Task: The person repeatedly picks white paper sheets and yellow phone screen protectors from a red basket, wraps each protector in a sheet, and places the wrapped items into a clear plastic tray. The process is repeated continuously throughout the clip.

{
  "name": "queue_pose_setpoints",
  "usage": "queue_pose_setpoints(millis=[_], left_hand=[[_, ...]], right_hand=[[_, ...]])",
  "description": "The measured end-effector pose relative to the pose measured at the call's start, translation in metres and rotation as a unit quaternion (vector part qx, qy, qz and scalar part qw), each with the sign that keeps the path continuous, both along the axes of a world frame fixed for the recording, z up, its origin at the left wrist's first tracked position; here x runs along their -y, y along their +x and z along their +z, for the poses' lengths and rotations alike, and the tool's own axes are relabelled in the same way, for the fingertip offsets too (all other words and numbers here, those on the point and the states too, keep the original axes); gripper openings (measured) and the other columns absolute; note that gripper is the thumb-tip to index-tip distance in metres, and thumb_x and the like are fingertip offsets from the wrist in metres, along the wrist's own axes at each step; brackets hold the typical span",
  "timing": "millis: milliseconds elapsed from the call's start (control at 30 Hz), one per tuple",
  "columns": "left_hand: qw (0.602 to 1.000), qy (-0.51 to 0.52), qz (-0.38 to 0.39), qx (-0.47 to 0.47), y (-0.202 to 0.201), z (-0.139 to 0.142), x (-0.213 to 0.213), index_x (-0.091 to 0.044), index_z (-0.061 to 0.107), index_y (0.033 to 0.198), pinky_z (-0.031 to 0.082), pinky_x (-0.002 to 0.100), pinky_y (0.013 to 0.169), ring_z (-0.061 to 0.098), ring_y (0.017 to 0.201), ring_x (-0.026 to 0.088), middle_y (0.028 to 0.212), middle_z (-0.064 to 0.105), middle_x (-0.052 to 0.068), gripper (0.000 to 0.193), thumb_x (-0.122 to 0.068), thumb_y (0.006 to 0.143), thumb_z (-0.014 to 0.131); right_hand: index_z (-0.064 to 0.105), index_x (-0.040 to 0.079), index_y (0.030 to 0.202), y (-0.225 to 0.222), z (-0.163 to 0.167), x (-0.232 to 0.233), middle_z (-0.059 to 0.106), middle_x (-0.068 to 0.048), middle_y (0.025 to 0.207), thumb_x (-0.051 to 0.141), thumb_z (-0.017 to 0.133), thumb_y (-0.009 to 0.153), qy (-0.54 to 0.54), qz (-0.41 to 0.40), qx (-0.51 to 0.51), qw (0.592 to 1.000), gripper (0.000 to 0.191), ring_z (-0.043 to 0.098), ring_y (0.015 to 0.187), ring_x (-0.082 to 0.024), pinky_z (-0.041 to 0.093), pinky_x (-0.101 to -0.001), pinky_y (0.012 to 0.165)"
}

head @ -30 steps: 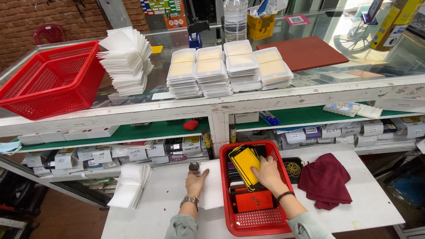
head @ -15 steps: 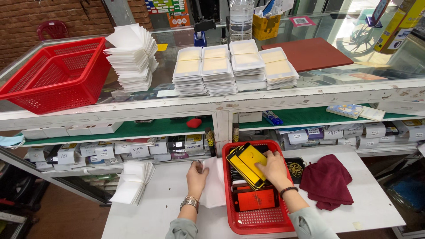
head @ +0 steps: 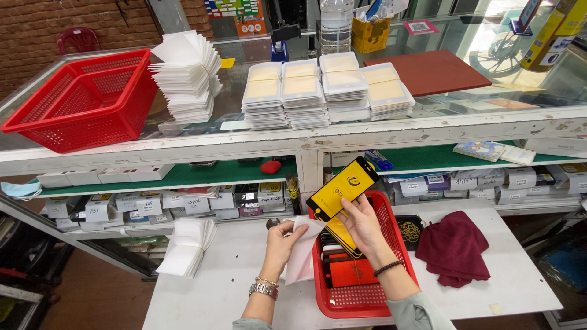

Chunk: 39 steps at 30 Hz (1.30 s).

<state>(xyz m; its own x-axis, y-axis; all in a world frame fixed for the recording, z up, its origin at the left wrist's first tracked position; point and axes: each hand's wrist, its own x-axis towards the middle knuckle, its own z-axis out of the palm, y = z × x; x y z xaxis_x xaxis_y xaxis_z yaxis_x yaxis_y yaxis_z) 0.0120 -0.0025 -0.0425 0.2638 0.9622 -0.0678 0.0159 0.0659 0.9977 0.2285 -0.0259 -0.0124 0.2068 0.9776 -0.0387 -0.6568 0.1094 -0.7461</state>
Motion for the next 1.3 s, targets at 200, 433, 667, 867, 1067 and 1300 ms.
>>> queue_pose_setpoints(millis=[200, 433, 667, 867, 1067, 1300], left_hand=[[0.999, 0.007, -0.022, 0.041, -0.011, -0.003, -0.005, 0.002, 0.081, 0.099, 0.052, 0.023, 0.065, 0.061, 0.073, 0.004, 0.087, 0.075, 0.000, 0.025, -0.021, 0.090, 0.076], [0.994, -0.066, -0.068, 0.052, -0.019, 0.001, -0.017, 0.002, 0.080, 0.102, 0.052, 0.023, 0.063, 0.065, 0.071, 0.006, 0.086, 0.078, 0.003, 0.029, -0.024, 0.093, 0.073], [0.987, -0.115, -0.084, 0.080, -0.015, 0.014, -0.013, 0.005, 0.078, 0.108, 0.057, 0.022, 0.068, 0.072, 0.078, 0.008, 0.097, 0.081, 0.007, 0.030, -0.021, 0.094, 0.074], [0.983, -0.171, 0.067, 0.022, -0.042, 0.011, -0.025, 0.002, 0.072, 0.116, 0.061, 0.029, 0.069, 0.076, 0.080, 0.018, 0.099, 0.080, 0.013, 0.035, -0.018, 0.087, 0.076], [0.936, -0.086, 0.226, -0.257, -0.088, -0.006, -0.022, -0.001, 0.077, 0.116, 0.057, 0.037, 0.080, 0.076, 0.084, 0.027, 0.096, 0.081, 0.017, 0.040, -0.030, 0.088, 0.078], [0.879, 0.143, 0.261, -0.372, -0.038, -0.006, -0.016, -0.006, 0.075, 0.106, 0.056, 0.044, 0.078, 0.073, 0.086, 0.034, 0.090, 0.077, 0.015, 0.040, -0.031, 0.075, 0.080]], right_hand=[[0.047, 0.006, 0.140, -0.013, -0.013, -0.003, 0.063, -0.011, 0.127, 0.006, 0.061, 0.096, -0.027, 0.031, 0.017, 0.999, 0.047, 0.063, 0.119, -0.023, 0.053, -0.0403, 0.102], [0.040, 0.008, 0.146, -0.008, -0.001, -0.017, 0.067, -0.015, 0.130, 0.003, 0.066, 0.091, -0.027, 0.142, 0.290, 0.946, 0.060, 0.066, 0.119, -0.021, 0.051, -0.0352, 0.103], [0.061, 0.011, 0.132, -0.005, 0.018, -0.033, 0.072, -0.011, 0.120, 0.022, 0.059, 0.097, -0.024, 0.057, 0.497, 0.866, 0.036, 0.070, 0.110, -0.021, 0.055, -0.0344, 0.094], [0.071, 0.009, 0.119, -0.006, -0.015, -0.012, 0.066, -0.014, 0.121, 0.037, 0.068, 0.091, 0.024, 0.079, 0.693, 0.716, 0.039, 0.062, 0.115, -0.032, 0.050, -0.0413, 0.099], [0.058, 0.010, 0.136, 0.017, -0.022, 0.002, 0.058, -0.018, 0.122, 0.062, 0.081, 0.072, -0.196, -0.007, 0.835, 0.514, 0.086, 0.056, 0.119, -0.037, 0.051, -0.0493, 0.095], [0.061, 0.010, 0.129, 0.030, -0.022, 0.001, 0.062, -0.017, 0.118, 0.052, 0.086, 0.068, -0.212, 0.002, 0.771, 0.601, 0.078, 0.059, 0.116, -0.035, 0.051, -0.0449, 0.101]])
